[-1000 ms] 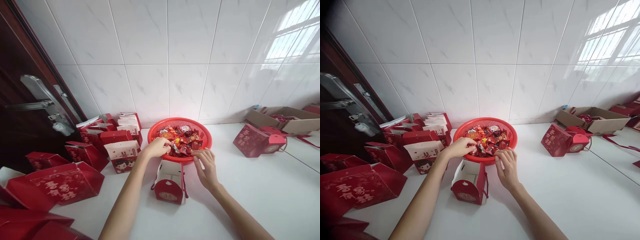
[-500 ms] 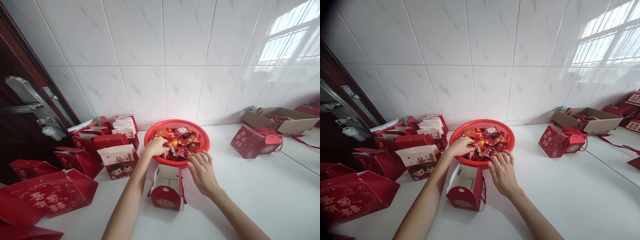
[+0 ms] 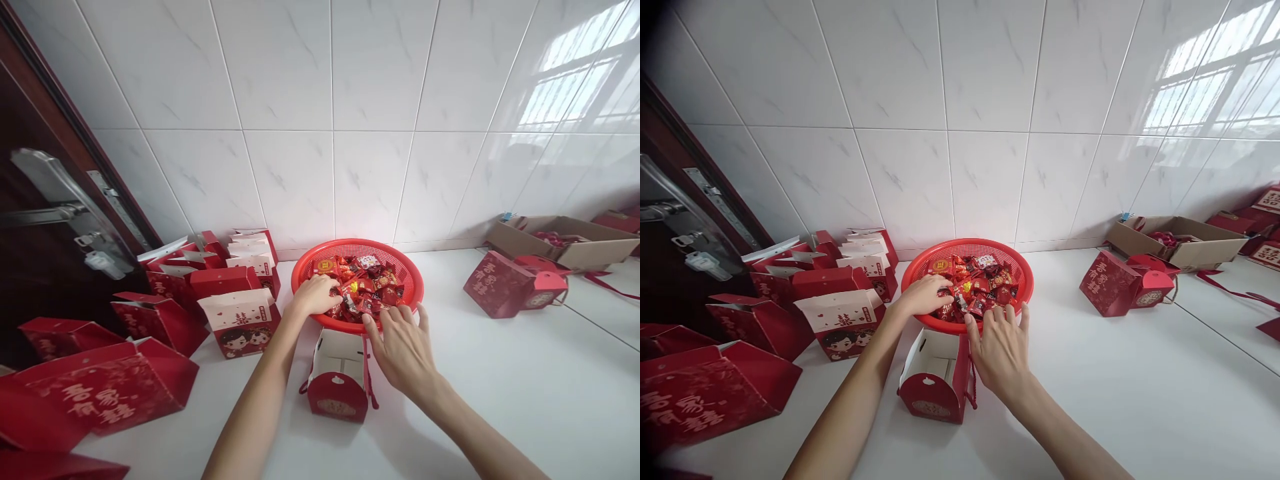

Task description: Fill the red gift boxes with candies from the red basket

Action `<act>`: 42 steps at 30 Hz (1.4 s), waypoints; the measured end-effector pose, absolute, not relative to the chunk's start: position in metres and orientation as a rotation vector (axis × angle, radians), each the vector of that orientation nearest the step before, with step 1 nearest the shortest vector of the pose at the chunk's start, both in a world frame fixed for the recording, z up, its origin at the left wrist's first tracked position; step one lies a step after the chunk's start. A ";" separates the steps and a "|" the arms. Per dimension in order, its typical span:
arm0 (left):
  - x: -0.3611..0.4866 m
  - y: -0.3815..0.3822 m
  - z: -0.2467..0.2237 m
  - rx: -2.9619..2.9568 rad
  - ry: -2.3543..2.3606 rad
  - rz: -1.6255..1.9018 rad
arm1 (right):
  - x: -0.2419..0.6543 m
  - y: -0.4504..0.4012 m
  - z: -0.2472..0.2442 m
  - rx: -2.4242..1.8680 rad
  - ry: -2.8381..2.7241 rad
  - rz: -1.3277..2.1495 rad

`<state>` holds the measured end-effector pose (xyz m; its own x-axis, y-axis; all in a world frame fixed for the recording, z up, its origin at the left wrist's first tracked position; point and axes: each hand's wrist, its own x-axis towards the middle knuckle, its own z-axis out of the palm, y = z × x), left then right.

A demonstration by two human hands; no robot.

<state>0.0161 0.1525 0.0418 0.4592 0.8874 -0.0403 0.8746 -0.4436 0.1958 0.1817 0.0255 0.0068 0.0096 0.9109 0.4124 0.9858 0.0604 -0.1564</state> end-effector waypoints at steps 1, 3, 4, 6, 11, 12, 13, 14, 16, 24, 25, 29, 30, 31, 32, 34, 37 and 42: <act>0.016 0.152 0.042 2.514 1.539 0.101 | 0.181 0.027 0.012 -1.933 -2.000 -0.218; 0.015 0.152 0.042 2.508 1.538 0.104 | 0.184 0.034 0.021 -1.961 -2.133 -0.132; 0.015 0.152 0.043 2.507 1.538 0.104 | 0.188 0.039 0.025 -1.951 -2.202 -0.072; 0.014 0.152 0.043 2.505 1.539 0.105 | 0.197 0.054 0.033 -1.895 -2.335 0.094; 0.014 0.152 0.043 2.515 1.539 0.114 | 0.225 0.108 0.045 -1.710 -2.481 0.535; 0.015 0.152 0.044 2.513 1.542 0.119 | 0.230 0.119 0.045 -1.705 -2.416 0.564; 0.015 0.152 0.044 2.510 1.544 0.126 | 0.233 0.128 0.044 -1.718 -2.348 0.570; 0.015 0.151 0.044 2.508 1.544 0.136 | 0.236 0.135 0.042 -1.734 -2.288 0.555; 0.015 0.150 0.044 2.511 1.534 0.160 | 0.240 0.145 0.037 -1.744 -2.236 0.537; 0.015 0.152 0.042 2.493 1.503 0.203 | 0.240 0.143 0.032 -1.636 -2.386 0.690; 0.015 0.152 0.042 2.494 1.505 0.202 | 0.240 0.142 0.033 -1.632 -2.402 0.698; 0.015 0.151 0.043 2.503 1.522 0.168 | 0.240 0.140 0.035 -1.512 -2.464 0.800; 0.015 0.150 0.043 2.502 1.523 0.164 | 0.240 0.140 0.035 -1.470 -2.470 0.827; 0.015 0.150 0.043 2.501 1.522 0.164 | 0.240 0.139 0.035 -1.446 -2.466 0.842; 0.015 0.150 0.043 2.503 1.518 0.169 | 0.240 0.139 0.035 -1.443 -2.452 0.847; 0.015 0.151 0.043 2.508 1.512 0.182 | 0.240 0.139 0.034 -1.487 -2.387 0.803; 0.015 0.152 0.041 2.504 1.521 0.189 | 0.240 0.141 0.033 -1.571 -2.281 0.590; 0.015 0.154 0.040 2.506 1.510 0.192 | 0.238 0.143 0.030 -1.735 -2.260 0.374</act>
<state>0.0149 0.1541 0.0401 0.4669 0.8843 0.0035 0.8569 -0.4534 0.2450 0.2380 0.1429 0.0300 -0.2479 0.9673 0.0542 0.8983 0.2505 -0.3609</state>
